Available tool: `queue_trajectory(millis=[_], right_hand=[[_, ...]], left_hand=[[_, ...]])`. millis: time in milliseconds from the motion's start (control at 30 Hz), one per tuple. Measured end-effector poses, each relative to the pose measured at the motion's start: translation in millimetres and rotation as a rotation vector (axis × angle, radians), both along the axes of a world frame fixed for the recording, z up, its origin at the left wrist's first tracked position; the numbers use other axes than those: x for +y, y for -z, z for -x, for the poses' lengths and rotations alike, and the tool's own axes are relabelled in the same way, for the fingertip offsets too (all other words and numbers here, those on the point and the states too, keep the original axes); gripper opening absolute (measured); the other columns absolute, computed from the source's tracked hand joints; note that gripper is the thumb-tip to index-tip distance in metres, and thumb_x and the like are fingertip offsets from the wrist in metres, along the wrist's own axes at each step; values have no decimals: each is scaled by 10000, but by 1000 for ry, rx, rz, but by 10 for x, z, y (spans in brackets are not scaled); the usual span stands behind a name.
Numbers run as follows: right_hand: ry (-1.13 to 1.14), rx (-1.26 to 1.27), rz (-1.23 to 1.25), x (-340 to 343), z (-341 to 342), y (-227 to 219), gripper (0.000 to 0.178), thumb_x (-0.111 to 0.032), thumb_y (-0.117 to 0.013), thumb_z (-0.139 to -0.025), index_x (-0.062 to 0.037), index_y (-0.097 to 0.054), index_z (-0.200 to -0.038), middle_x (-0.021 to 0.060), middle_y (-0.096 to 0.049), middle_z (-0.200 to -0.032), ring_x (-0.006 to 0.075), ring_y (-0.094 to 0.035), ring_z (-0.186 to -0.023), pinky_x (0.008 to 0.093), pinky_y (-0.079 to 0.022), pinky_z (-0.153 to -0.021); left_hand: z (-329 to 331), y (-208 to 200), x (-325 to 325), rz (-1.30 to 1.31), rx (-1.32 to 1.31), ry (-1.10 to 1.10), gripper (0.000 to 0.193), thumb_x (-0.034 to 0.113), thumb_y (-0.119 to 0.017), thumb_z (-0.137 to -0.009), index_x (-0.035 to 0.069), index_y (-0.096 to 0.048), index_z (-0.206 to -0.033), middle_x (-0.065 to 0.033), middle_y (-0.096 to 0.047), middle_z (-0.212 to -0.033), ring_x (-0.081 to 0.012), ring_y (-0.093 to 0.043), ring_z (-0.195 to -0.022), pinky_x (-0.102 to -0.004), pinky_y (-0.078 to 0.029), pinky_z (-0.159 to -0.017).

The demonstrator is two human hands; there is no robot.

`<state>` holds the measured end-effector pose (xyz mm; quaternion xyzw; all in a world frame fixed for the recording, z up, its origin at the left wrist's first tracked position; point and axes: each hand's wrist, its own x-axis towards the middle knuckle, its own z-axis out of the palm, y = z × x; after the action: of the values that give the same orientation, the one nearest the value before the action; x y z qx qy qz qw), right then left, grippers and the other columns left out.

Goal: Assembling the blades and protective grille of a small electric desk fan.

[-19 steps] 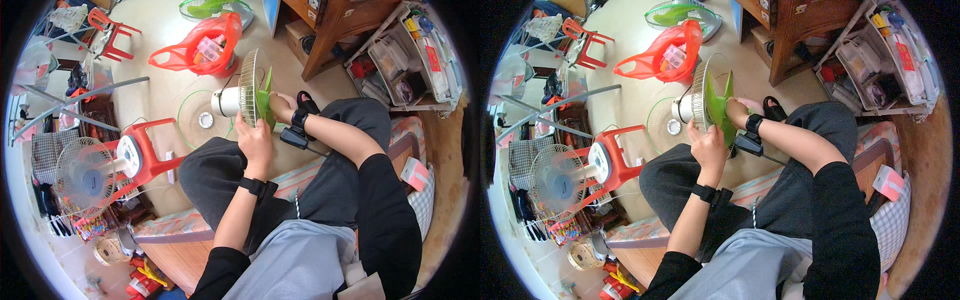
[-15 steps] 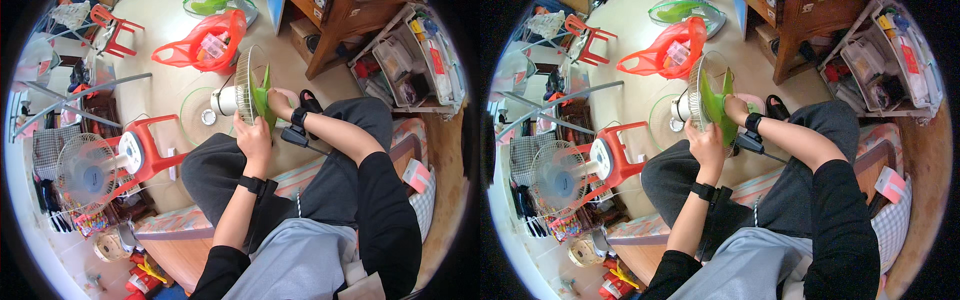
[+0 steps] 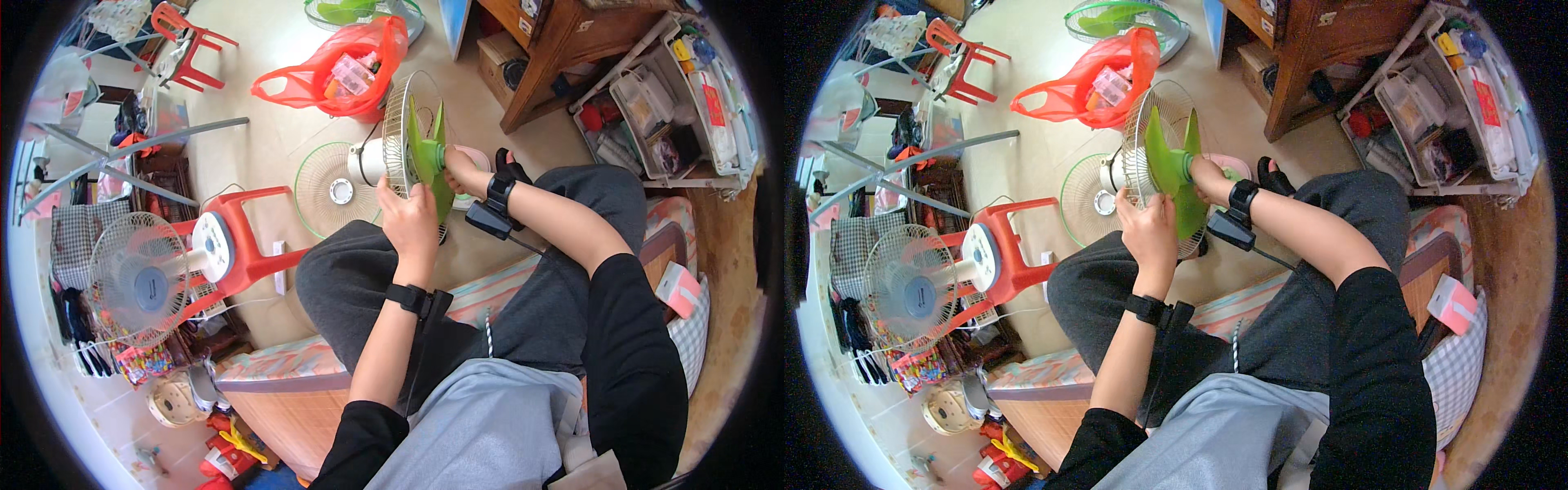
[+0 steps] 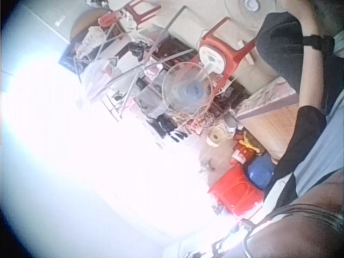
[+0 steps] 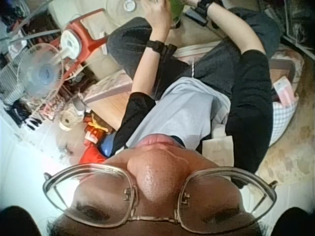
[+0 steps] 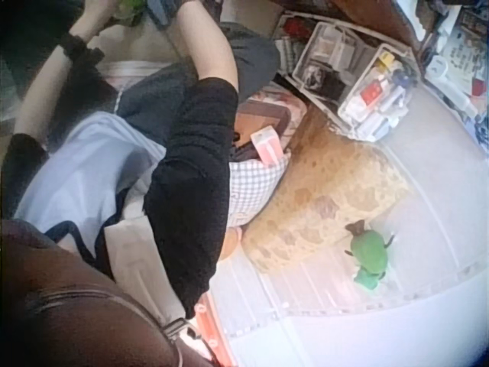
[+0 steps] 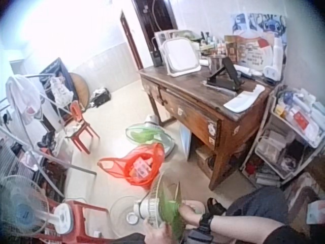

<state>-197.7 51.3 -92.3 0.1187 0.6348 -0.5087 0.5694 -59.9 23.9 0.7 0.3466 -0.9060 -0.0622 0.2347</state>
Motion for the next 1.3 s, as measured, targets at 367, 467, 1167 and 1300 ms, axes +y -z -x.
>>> queue_trajectory(millis=[367, 467, 1167, 1300], right_hand=[[-51, 83, -16, 197, 96, -202, 530, -557, -303, -908, -68, -505, -891, 52, -500, -673, 176, -480, -471, 307, -385, -440], [-200, 87, 2, 245, 163, -151, 549, -536, -291, -920, -46, -516, -1023, 75, -520, -793, 168, -541, -611, 282, -415, -519], [-1160, 1126, 53, 883, 294, -1490, 341, -292, -518, -833, 8, -679, -839, 221, -645, -861, 370, -620, -842, 437, -483, -776], [-1165, 1216, 10, 898, 628, -1365, 301, -260, -543, -823, 6, -683, -808, 206, -646, -792, 364, -627, -803, 426, -501, -726]], left_hand=[[25, -22, 81, 0, 14, 60, 136, 186, -660, -762, 55, -629, -782, -254, -474, -1147, -385, -540, -966, -399, -516, -684], [63, 6, 141, 40, -8, 79, 118, 195, -654, -780, 89, -658, -831, -240, -467, -1144, -376, -559, -929, -396, -514, -626], [6, -23, -40, 126, 70, 81, 146, 207, -711, -726, 93, -664, -804, -227, -518, -1118, -367, -581, -947, -395, -513, -693], [-38, -13, -116, 92, 82, 12, 158, 214, -711, -731, 81, -659, -797, -236, -520, -1134, -381, -570, -974, -398, -498, -742]])
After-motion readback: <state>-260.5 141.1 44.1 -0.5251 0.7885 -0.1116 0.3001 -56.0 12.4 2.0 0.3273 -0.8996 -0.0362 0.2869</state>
